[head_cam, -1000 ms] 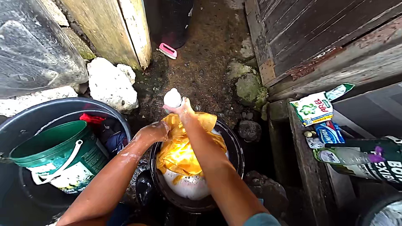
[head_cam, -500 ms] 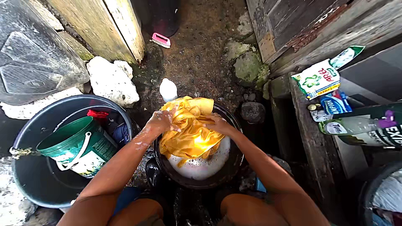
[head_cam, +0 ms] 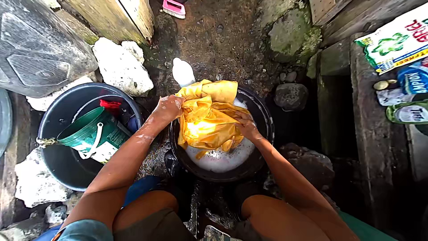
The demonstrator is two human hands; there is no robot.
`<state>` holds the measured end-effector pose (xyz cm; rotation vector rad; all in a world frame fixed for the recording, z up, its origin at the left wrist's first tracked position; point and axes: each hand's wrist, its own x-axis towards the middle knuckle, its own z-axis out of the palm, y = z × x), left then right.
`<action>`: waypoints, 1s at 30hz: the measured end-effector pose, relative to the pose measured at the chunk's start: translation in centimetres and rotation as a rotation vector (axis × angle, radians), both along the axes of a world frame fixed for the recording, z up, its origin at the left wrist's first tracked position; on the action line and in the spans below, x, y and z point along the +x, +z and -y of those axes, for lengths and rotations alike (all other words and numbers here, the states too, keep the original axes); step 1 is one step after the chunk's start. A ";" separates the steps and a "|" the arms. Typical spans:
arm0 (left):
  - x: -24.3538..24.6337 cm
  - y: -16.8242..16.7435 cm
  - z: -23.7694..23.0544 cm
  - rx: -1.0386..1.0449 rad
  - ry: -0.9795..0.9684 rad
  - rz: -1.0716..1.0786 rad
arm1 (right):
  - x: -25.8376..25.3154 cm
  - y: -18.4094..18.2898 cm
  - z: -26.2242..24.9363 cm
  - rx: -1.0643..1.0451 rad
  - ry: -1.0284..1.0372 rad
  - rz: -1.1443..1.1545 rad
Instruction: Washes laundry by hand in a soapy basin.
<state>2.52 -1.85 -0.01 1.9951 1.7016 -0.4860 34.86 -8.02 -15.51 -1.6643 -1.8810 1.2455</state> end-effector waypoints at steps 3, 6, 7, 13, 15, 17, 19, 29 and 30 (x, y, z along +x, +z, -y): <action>-1.3 1.4 0.6 0.032 0.006 0.062 | 0.0 2.2 0.1 -0.029 -0.012 -0.124; -2.2 2.2 1.2 0.071 -0.008 0.078 | 0.1 2.8 -0.2 -0.030 -0.024 -0.261; -2.5 2.5 1.4 0.077 -0.001 0.083 | 0.2 2.6 -0.5 -0.029 -0.040 -0.310; -4.1 4.7 2.0 0.189 0.020 0.121 | -0.7 5.2 -2.8 -0.030 -0.154 -0.390; -4.5 5.4 2.1 0.240 0.045 0.132 | -1.1 5.5 -4.0 0.007 -0.176 -0.391; -5.0 5.6 2.2 0.280 0.068 0.132 | -1.9 6.3 -5.0 0.007 -0.211 -0.382; -5.2 5.4 2.0 0.304 0.086 0.109 | -2.8 6.7 -6.0 0.021 -0.238 -0.357; -5.7 3.1 1.9 0.268 0.106 0.046 | -3.3 5.2 -4.0 0.474 -0.216 -0.079; -5.8 3.1 1.8 0.275 0.108 0.050 | -3.2 5.2 -2.7 0.486 -0.193 -0.062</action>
